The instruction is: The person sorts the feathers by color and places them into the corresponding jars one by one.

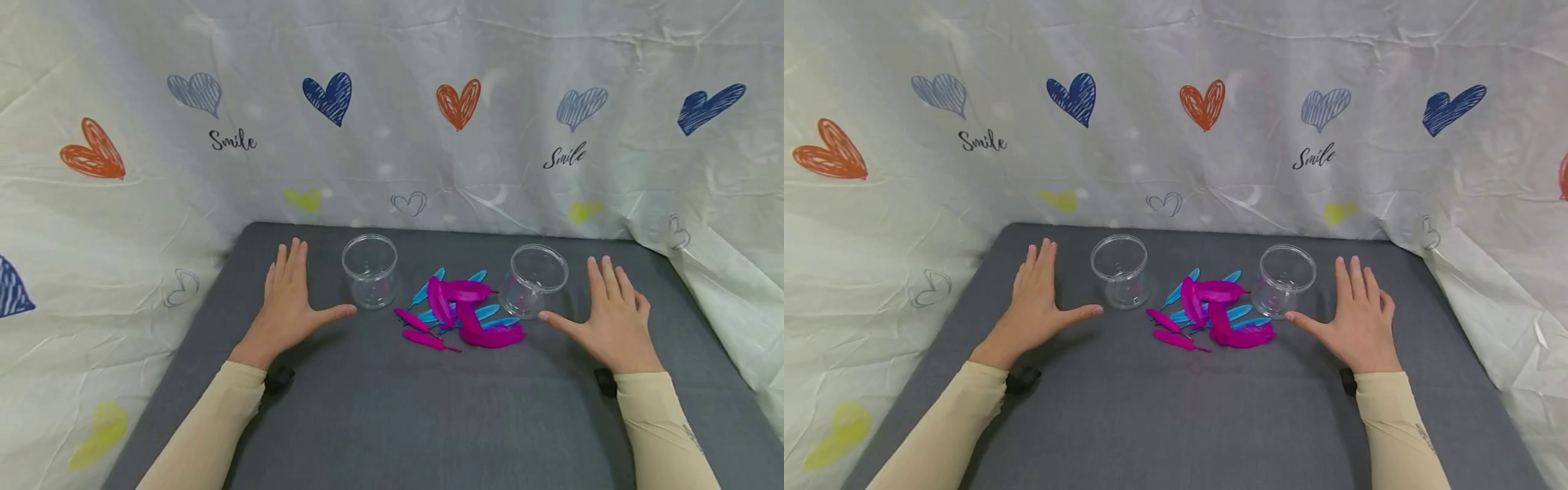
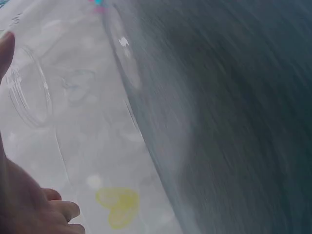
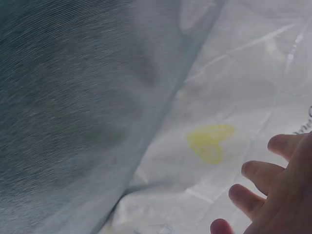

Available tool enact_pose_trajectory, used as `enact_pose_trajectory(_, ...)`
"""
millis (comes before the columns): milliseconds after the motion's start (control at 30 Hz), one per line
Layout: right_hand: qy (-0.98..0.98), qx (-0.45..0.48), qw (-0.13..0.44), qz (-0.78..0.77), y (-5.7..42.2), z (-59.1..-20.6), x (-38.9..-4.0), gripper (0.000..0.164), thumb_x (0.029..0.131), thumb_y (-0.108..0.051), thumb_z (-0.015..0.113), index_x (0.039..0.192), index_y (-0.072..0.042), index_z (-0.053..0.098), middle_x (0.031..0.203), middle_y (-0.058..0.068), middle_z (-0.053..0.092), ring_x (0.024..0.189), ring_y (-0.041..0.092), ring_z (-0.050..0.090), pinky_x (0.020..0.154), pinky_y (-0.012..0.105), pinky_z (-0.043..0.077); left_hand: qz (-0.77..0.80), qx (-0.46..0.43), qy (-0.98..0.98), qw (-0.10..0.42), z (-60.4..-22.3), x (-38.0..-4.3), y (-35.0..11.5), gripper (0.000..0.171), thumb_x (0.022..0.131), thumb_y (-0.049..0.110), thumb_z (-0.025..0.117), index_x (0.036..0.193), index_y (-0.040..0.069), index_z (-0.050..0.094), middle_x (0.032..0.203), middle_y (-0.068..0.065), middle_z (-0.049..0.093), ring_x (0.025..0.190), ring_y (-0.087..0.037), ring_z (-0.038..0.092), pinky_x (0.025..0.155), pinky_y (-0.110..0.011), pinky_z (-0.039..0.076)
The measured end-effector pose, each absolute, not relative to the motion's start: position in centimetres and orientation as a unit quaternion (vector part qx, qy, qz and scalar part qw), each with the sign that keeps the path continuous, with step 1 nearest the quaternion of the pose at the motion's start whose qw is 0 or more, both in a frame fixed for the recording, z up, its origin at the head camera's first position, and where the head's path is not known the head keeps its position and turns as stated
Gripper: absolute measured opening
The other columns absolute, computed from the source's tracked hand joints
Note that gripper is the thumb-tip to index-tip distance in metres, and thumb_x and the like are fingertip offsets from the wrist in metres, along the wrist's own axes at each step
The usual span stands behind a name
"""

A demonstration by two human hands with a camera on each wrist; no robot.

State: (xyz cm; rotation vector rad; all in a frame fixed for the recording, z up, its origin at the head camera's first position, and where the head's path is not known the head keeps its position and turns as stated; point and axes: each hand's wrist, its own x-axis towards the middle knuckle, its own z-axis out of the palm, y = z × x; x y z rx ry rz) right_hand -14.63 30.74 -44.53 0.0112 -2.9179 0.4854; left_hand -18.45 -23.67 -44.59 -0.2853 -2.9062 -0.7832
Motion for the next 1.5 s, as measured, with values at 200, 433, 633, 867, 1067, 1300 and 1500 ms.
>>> enact_pose_trajectory(200,-0.977,0.014,0.117,0.176,29.1,-42.7,-15.2,0.133,0.081,-0.081,0.076,0.175,-0.016,0.007,0.183,0.018,0.007,0.166,0.049,0.011,0.115,0.082,0.017,-0.357,-0.085,-0.930,0.042,-44.4,-19.6,-21.1,0.141,0.076,0.080,0.083,0.171,0.039,-0.013,0.182,0.008,-0.013,0.171,-0.028,-0.012,0.130,-0.077,0.013)
enact_pose_trajectory(433,-0.971,0.047,0.145,0.186,25.9,-40.7,-15.5,0.129,0.082,-0.078,0.078,0.175,-0.017,0.014,0.183,0.015,0.012,0.166,0.045,0.013,0.118,0.080,0.016,-0.467,-0.062,-0.881,0.033,-44.7,-20.8,-18.6,0.139,0.073,0.071,0.092,0.172,0.043,-0.002,0.182,0.011,0.002,0.171,-0.026,0.009,0.130,-0.072,0.024)
enact_pose_trajectory(633,-0.959,0.117,0.195,0.167,22.8,-40.1,-16.1,0.116,0.081,-0.065,0.085,0.170,-0.012,0.031,0.179,0.016,0.027,0.165,0.040,0.021,0.120,0.073,0.022,-0.523,-0.047,-0.849,0.055,-45.9,-21.4,-17.7,0.136,0.074,0.061,0.096,0.173,0.039,0.006,0.181,0.011,0.018,0.169,-0.022,0.021,0.131,-0.065,0.028)
enact_pose_trajectory(867,-0.935,0.234,0.251,0.085,20.0,-40.3,-17.3,0.078,0.082,-0.030,0.094,0.147,-0.002,0.062,0.157,0.020,0.058,0.155,0.039,0.044,0.117,0.065,0.034,-0.540,-0.052,-0.838,0.063,-47.3,-21.7,-16.8,0.135,0.074,0.058,0.098,0.173,0.037,0.009,0.180,0.004,0.027,0.167,-0.027,0.028,0.132,-0.061,0.030)
enact_pose_trajectory(1067,-0.925,0.282,0.254,-0.002,18.7,-41.2,-18.8,0.047,0.082,-0.018,0.093,0.121,0.000,0.075,0.139,0.019,0.071,0.143,0.038,0.058,0.117,0.061,0.038,-0.550,-0.061,-0.829,0.083,-48.2,-21.7,-16.5,0.127,0.078,0.052,0.097,0.173,0.033,0.014,0.177,0.006,0.032,0.165,-0.025,0.030,0.132,-0.058,0.030)
enact_pose_trajectory(1300,-0.925,0.299,0.225,-0.058,18.1,-43.0,-19.4,0.030,0.080,-0.015,0.093,0.104,-0.004,0.078,0.113,0.011,0.079,0.122,0.032,0.068,0.114,0.060,0.042,-0.550,-0.075,-0.828,0.081,-49.0,-21.3,-16.7,0.120,0.082,0.047,0.095,0.173,0.025,0.021,0.175,0.008,0.037,0.164,-0.025,0.034,0.134,-0.052,0.030)
enact_pose_trajectory(1500,-0.920,0.300,0.234,-0.091,17.5,-43.9,-19.6,0.018,0.081,-0.009,0.089,0.092,-0.005,0.076,0.090,0.008,0.077,0.107,0.028,0.071,0.113,0.059,0.044,-0.567,-0.093,-0.814,0.078,-49.4,-21.0,-17.4,0.114,0.083,0.040,0.096,0.171,0.029,0.025,0.174,0.001,0.041,0.163,-0.023,0.036,0.135,-0.048,0.029)
